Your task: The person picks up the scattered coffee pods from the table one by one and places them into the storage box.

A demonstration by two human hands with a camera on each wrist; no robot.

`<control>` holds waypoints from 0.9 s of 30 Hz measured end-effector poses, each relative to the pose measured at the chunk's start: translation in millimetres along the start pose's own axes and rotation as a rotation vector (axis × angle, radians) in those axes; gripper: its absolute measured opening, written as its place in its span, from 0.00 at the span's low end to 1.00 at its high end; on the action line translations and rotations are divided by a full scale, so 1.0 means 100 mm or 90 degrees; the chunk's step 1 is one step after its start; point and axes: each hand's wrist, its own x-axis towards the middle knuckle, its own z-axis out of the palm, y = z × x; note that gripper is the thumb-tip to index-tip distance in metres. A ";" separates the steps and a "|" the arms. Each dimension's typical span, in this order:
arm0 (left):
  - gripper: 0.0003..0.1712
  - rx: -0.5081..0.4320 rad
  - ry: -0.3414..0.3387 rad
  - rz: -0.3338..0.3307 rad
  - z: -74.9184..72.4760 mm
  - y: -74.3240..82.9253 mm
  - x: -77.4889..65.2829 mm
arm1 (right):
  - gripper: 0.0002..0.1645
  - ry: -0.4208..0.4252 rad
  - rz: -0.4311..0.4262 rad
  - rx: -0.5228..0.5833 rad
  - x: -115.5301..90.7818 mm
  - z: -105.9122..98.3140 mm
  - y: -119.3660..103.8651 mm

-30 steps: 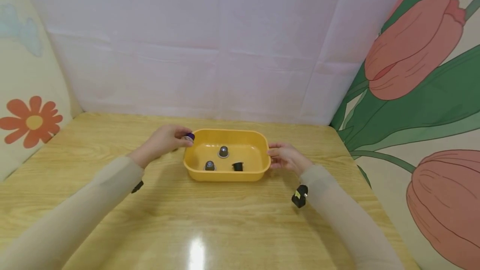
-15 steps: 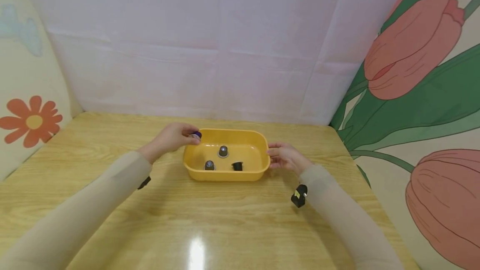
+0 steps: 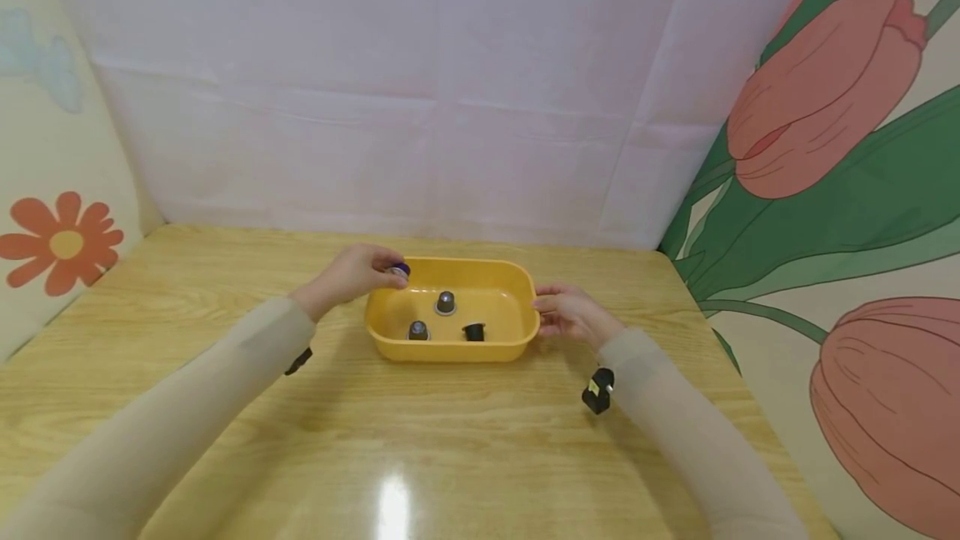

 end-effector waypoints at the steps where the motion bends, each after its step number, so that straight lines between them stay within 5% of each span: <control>1: 0.30 0.002 0.000 0.001 0.00 0.00 0.00 | 0.26 -0.001 -0.001 0.000 0.00 0.00 0.00; 13: 0.30 -0.014 -0.015 -0.024 0.04 0.01 0.06 | 0.22 -0.027 -0.025 0.023 0.00 0.01 0.03; 27: 0.31 -0.010 -0.021 -0.036 0.07 0.01 0.10 | 0.24 0.005 -0.005 0.000 0.01 0.00 0.02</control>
